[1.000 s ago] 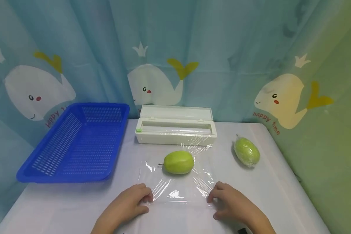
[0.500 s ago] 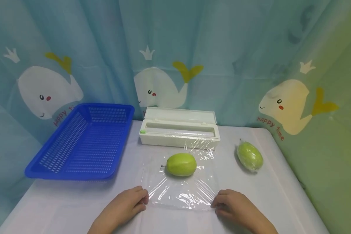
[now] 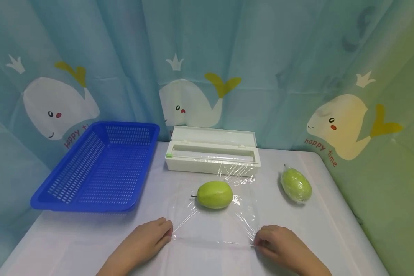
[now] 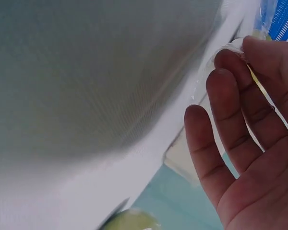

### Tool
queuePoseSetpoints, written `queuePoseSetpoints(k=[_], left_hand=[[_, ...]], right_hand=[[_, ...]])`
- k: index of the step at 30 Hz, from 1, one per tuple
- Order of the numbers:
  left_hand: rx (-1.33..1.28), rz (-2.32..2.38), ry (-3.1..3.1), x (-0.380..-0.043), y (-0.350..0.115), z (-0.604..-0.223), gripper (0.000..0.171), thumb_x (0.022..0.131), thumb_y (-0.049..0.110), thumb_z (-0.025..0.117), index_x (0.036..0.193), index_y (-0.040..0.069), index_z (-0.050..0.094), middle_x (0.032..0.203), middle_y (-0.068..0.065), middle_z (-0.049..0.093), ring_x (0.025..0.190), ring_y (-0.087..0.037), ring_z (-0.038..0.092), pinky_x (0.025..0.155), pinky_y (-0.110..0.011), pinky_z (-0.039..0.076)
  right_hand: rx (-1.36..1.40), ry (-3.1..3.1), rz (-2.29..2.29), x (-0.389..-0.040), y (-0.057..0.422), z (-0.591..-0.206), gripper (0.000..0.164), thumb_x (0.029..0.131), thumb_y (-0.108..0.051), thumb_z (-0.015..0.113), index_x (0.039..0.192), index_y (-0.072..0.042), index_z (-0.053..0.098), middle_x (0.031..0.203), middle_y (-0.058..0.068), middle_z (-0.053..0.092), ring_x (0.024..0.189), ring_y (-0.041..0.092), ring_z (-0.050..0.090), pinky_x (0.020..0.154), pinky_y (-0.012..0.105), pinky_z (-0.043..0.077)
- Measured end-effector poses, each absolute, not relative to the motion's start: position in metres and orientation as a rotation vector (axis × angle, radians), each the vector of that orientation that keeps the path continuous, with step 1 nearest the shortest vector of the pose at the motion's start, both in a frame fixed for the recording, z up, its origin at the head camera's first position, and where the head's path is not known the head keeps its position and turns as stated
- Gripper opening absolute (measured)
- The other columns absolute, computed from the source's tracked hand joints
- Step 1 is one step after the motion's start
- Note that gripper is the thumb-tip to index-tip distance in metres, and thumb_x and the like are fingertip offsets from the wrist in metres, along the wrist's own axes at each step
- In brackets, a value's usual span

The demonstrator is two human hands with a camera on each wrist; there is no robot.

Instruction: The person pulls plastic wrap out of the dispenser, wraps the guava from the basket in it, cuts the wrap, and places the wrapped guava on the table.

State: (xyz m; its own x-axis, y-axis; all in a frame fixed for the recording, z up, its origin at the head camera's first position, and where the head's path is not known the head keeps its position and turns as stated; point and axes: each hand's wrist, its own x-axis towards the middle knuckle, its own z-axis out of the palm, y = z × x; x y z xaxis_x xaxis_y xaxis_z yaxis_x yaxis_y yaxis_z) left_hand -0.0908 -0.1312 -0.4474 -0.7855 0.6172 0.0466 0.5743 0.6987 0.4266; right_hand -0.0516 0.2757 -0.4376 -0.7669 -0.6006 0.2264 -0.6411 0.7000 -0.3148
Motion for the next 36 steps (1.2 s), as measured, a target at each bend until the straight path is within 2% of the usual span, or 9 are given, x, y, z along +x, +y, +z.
queuePoseSetpoints(k=[9, 15, 19, 28, 36], left_hand=[[1.136, 0.567, 2.865, -0.093, -0.132, -0.444, 0.015, 0.096, 0.02, 0.064, 0.087, 0.023, 0.053, 0.082, 0.015, 0.036, 0.069, -0.001, 0.036, 0.061, -0.02, 0.038], [1.386, 0.612, 3.046, -0.099, -0.132, -0.439, 0.017, 0.088, 0.016, 0.068, 0.086, 0.024, 0.053, 0.092, 0.013, 0.043, 0.081, -0.004, 0.039, 0.068, -0.022, 0.041], [1.497, 0.634, 3.092, -0.105, -0.132, -0.437, 0.016, 0.084, 0.015, 0.067, 0.088, 0.023, 0.053, 0.092, 0.014, 0.048, 0.082, -0.004, 0.041, 0.071, -0.023, 0.042], [1.451, 0.799, 3.116, -0.114, -0.134, -0.43, 0.013, 0.087, 0.012, 0.067, 0.093, 0.022, 0.059, 0.082, 0.016, 0.053, 0.073, 0.0, 0.046, 0.063, -0.019, 0.044], [1.314, 0.871, 3.146, -0.127, -0.133, -0.421, 0.021, 0.081, 0.006, 0.069, 0.088, 0.021, 0.056, 0.083, 0.017, 0.054, 0.075, -0.003, 0.054, 0.065, -0.019, 0.049]], right_hand=[[1.014, -2.745, 0.61, -0.053, 0.278, -0.428, 0.027, 0.075, -0.007, 0.081, 0.083, -0.029, 0.067, 0.082, -0.026, 0.059, 0.075, -0.008, 0.052, 0.066, 0.011, 0.045], [0.991, -2.618, 0.563, -0.06, 0.281, -0.421, 0.034, 0.069, -0.006, 0.079, 0.083, -0.031, 0.062, 0.087, -0.025, 0.056, 0.081, -0.004, 0.049, 0.072, 0.01, 0.041], [0.947, -2.598, 0.565, -0.064, 0.281, -0.415, 0.035, 0.067, -0.005, 0.078, 0.083, -0.03, 0.061, 0.09, -0.025, 0.054, 0.082, -0.004, 0.048, 0.072, 0.011, 0.04], [0.942, -2.568, 0.649, -0.077, 0.283, -0.411, 0.037, 0.068, -0.001, 0.074, 0.085, -0.031, 0.06, 0.088, -0.025, 0.055, 0.082, -0.001, 0.052, 0.075, 0.01, 0.042], [0.926, -2.498, 0.796, -0.099, 0.28, -0.407, 0.035, 0.072, 0.002, 0.07, 0.087, -0.028, 0.059, 0.087, -0.02, 0.059, 0.081, 0.004, 0.056, 0.073, 0.021, 0.05]])
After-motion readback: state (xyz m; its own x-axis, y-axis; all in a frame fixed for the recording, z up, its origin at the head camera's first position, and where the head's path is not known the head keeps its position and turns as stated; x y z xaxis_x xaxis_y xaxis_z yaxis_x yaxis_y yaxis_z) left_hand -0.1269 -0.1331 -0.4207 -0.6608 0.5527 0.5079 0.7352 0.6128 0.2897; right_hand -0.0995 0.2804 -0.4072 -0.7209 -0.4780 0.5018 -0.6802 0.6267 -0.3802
